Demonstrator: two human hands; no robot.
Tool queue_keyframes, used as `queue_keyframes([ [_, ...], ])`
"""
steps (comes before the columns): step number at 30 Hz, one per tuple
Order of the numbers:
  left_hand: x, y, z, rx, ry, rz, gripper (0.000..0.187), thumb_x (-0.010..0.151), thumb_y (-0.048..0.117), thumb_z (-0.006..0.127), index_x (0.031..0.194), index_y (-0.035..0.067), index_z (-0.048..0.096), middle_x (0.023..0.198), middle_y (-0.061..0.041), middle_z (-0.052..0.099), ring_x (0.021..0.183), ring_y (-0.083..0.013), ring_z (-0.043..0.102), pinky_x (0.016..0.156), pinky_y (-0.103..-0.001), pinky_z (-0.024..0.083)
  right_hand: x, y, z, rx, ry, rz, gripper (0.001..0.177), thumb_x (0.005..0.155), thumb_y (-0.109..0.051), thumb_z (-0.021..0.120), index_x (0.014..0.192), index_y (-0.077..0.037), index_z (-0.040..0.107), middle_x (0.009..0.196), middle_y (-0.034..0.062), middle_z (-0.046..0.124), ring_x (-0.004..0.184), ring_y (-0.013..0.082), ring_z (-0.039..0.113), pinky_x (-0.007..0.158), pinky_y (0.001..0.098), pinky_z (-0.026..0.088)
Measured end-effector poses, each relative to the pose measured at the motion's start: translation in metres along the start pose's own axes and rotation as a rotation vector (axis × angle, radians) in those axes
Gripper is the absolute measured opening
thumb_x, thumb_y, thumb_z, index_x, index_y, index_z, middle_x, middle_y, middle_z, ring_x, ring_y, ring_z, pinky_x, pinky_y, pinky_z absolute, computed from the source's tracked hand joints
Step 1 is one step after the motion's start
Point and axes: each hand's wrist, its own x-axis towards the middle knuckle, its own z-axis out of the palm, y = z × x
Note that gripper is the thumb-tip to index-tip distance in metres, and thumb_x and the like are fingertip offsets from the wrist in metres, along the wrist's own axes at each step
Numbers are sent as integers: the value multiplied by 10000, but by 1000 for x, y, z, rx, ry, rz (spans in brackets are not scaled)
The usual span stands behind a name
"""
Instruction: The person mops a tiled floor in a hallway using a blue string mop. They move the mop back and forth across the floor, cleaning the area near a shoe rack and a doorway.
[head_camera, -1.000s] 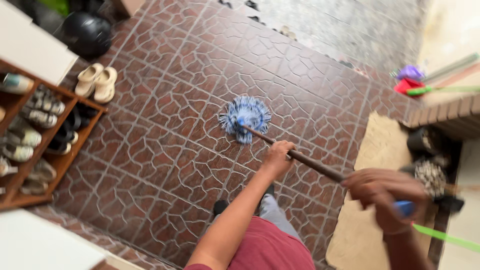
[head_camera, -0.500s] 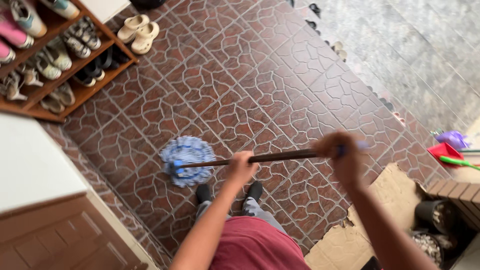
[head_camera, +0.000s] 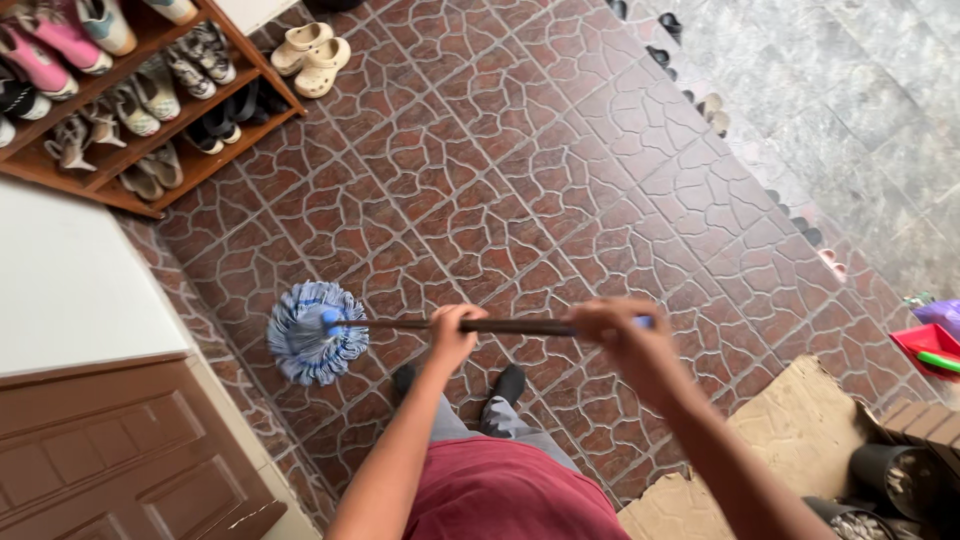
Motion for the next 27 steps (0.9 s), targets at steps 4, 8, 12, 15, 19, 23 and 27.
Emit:
queue_keyframes([
  [4, 28, 88, 53, -137, 7, 149, 81, 867, 73, 697, 857, 146, 732, 888, -27, 765, 923, -294, 686, 905, -442, 441, -46, -44, -57, 195, 65, -221, 246, 946, -112, 617, 905, 104, 727, 885, 166, 718, 872, 228, 705, 981, 435, 549],
  [8, 45, 158, 105, -257, -104, 245, 64, 939, 121, 695, 889, 157, 708, 902, -18, 741, 948, -273, 685, 963, -437, 442, -112, -65, -85, 174, 128, -446, 279, 1023, -56, 592, 923, 170, 720, 788, 193, 661, 808, 269, 652, 983, 499, 527],
  [12, 57, 185, 136, -356, -261, 334, 61, 972, 147, 676, 922, 118, 698, 902, -54, 698, 945, -302, 658, 942, -455, 469, -145, -70, -60, -190, 148, -665, 196, 963, -17, 609, 885, 124, 721, 830, 177, 698, 921, 301, 665, 971, 466, 517],
  [15, 64, 178, 148, -322, -309, 383, 157, 952, 196, 714, 882, 77, 641, 894, -91, 673, 943, -331, 638, 896, -456, 506, -138, -63, -24, -456, 38, -860, 48, 847, 27, 658, 842, 75, 654, 826, 168, 692, 925, 335, 708, 898, 438, 556],
  [19, 62, 178, 138, -154, -391, 292, 278, 914, 283, 749, 811, 58, 620, 869, -121, 653, 934, -346, 641, 878, -462, 522, -126, -55, -1, -750, -175, -894, 268, 721, -18, 757, 541, -36, 559, 556, 96, 556, 547, 263, 603, 641, 397, 556],
  [23, 44, 208, 115, -57, -527, 135, 350, 893, 401, 745, 776, 86, 648, 920, -115, 656, 938, -316, 675, 863, -450, 538, -139, -62, -23, -679, -161, -1066, 153, 721, -50, 666, 604, -31, 570, 612, 95, 587, 583, 258, 665, 695, 403, 607],
  [27, 29, 219, 100, 13, -450, 231, 286, 919, 347, 743, 837, 85, 663, 915, -135, 692, 990, -361, 663, 894, -514, 502, -151, -70, -53, -427, -109, -1026, 245, 777, -68, 567, 542, -25, 512, 559, 104, 578, 505, 241, 623, 626, 439, 599],
])
